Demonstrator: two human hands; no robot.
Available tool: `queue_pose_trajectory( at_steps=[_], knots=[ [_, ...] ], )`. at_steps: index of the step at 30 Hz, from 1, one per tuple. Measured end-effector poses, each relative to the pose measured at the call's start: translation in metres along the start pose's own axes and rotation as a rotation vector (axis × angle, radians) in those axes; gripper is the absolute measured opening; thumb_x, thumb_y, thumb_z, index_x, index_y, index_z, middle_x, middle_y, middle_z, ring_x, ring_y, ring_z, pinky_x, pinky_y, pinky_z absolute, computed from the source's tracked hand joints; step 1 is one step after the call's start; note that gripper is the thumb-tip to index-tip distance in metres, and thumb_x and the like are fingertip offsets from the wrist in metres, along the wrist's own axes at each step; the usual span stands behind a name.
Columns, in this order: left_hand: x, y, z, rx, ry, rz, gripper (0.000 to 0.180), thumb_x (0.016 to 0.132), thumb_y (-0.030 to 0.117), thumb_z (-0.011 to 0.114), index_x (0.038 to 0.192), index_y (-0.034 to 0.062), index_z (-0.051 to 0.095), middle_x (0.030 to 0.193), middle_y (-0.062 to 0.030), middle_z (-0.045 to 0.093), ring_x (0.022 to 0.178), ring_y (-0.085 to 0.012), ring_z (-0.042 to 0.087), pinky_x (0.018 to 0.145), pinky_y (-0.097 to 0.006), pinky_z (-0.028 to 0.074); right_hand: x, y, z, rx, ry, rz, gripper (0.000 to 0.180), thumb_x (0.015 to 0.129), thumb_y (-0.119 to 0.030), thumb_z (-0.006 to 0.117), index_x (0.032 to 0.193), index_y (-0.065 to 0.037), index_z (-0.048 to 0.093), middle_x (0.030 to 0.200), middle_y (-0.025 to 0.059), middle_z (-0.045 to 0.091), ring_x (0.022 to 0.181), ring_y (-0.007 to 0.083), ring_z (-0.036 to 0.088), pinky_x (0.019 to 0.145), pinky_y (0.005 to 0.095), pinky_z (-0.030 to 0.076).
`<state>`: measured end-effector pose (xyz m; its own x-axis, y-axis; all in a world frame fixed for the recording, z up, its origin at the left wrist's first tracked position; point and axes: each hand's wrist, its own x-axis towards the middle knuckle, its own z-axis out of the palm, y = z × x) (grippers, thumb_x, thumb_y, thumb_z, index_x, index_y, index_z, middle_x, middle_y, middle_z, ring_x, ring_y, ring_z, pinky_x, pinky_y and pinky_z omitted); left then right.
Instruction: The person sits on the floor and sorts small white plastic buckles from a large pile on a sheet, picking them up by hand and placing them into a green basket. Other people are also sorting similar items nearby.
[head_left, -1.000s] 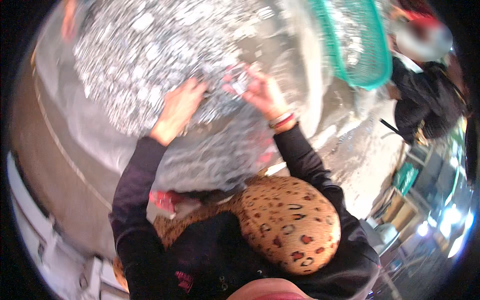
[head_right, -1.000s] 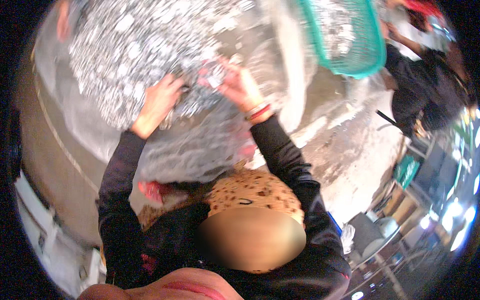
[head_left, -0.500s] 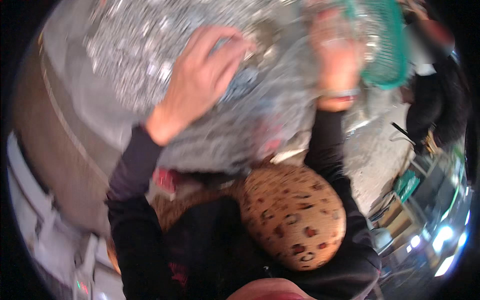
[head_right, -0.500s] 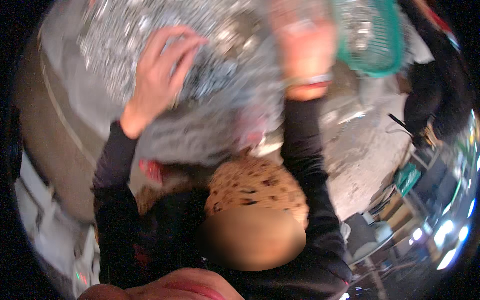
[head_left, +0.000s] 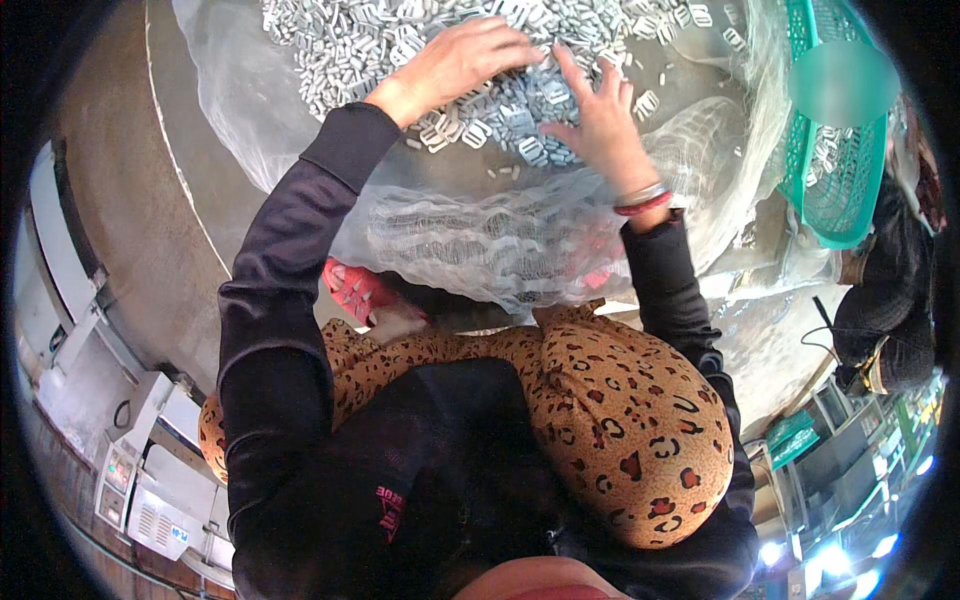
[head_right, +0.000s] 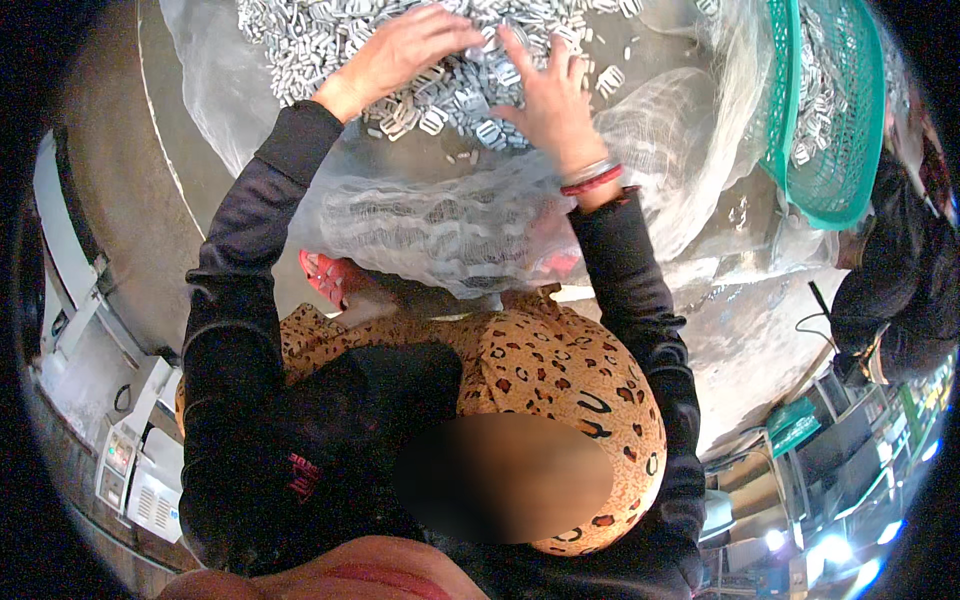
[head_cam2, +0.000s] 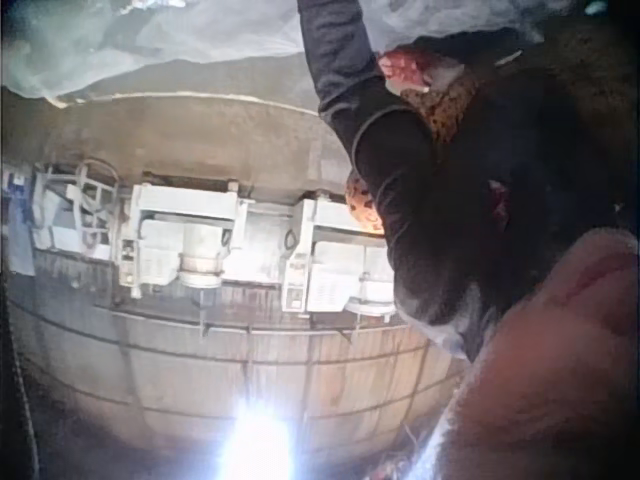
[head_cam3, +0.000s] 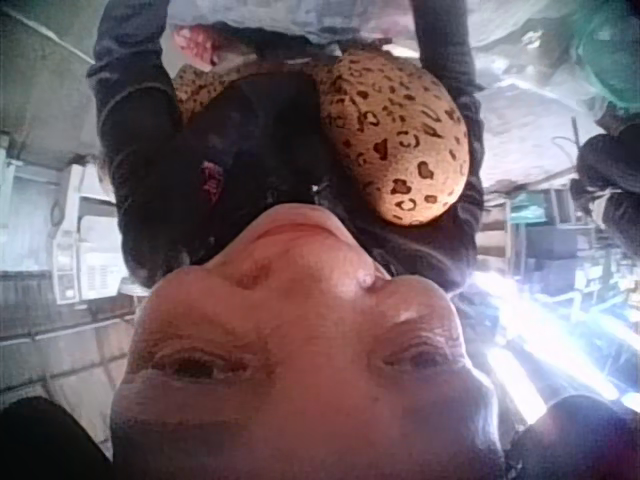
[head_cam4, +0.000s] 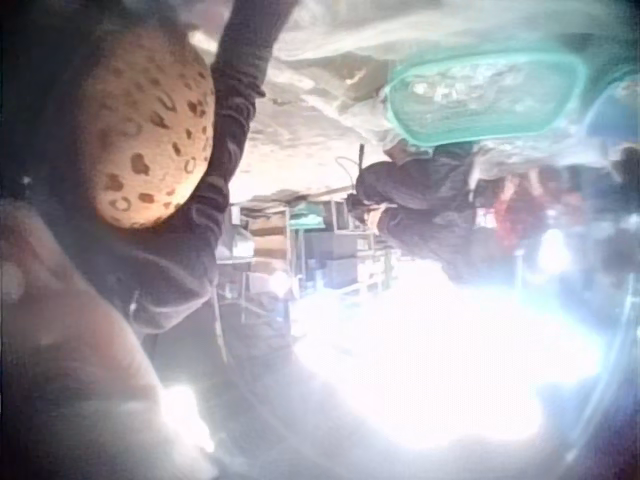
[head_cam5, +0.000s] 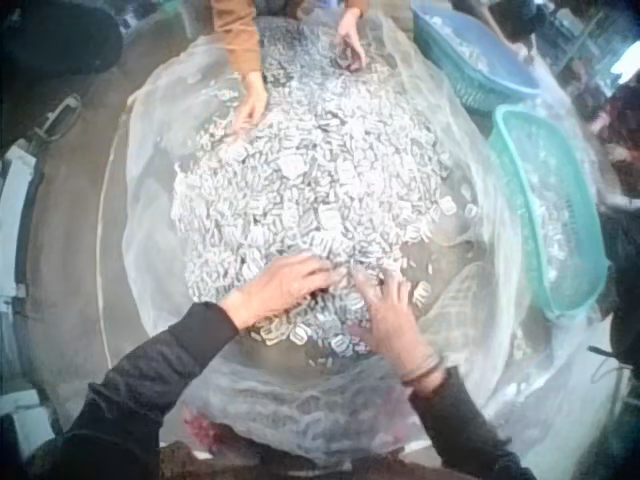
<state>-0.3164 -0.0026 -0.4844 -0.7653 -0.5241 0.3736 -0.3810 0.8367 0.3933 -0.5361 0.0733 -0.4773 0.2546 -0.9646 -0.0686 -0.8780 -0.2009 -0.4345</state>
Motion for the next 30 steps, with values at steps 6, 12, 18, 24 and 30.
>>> queue_pose_trajectory(
  at_steps=[6,12,18,24,30],
  knots=[
    [0.042,0.013,-0.028,-0.416,0.115,-0.459,0.042,0.077,0.033,0.069,0.113,0.0126,0.061,0.084,-0.0116,0.065,0.071,-0.0235,0.061,0.066,-0.033,0.047,0.007,0.021,0.020,0.150,0.085,-0.031,0.042,0.070,-0.022,0.076,0.106,-0.009,0.059,0.098,0.0143,0.057,0.084,0.0305,0.057,0.070,0.0386,0.049],
    [0.022,0.021,-0.052,-1.061,0.057,-0.944,0.039,0.091,0.043,0.050,0.101,0.0104,0.068,0.080,0.0038,0.061,0.063,-0.0061,0.048,0.052,-0.022,0.040,0.010,0.020,-0.022,1.012,0.024,0.450,0.017,0.084,-0.013,0.065,0.088,0.002,0.060,0.065,0.0035,0.061,0.052,0.0059,0.055,0.048,0.0222,0.043],
    [-0.009,0.065,-0.014,0.066,-0.250,-0.563,0.030,0.076,0.028,0.068,0.095,0.0060,0.059,0.095,-0.0127,0.049,0.095,-0.0294,0.047,0.065,-0.036,0.050,0.004,0.045,-0.021,0.456,0.161,0.213,0.031,0.078,-0.010,0.066,0.107,-0.005,0.055,0.080,0.0123,0.058,0.072,0.0205,0.056,0.064,0.0331,0.047],
    [-0.029,0.066,0.002,0.077,-0.251,-0.457,0.021,0.075,0.009,0.065,0.091,0.0052,0.052,0.094,-0.0126,0.048,0.094,-0.0284,0.049,0.066,-0.039,0.050,0.015,0.028,0.009,0.055,0.160,0.018,0.055,0.071,-0.013,0.073,0.121,-0.006,0.051,0.104,0.0241,0.047,0.099,0.0412,0.049,0.083,0.0464,0.043],
    [-0.005,0.052,-0.022,-1.383,0.091,-0.912,0.012,0.077,0.001,0.049,0.086,0.0081,0.045,0.084,-0.0072,0.052,0.078,-0.0175,0.052,0.057,-0.030,0.044,0.006,0.016,-0.008,1.120,-0.129,0.593,0.016,0.084,-0.007,0.062,0.099,-0.002,0.063,0.084,0.0099,0.060,0.067,0.0183,0.061,0.052,0.0301,0.051]
  ],
)
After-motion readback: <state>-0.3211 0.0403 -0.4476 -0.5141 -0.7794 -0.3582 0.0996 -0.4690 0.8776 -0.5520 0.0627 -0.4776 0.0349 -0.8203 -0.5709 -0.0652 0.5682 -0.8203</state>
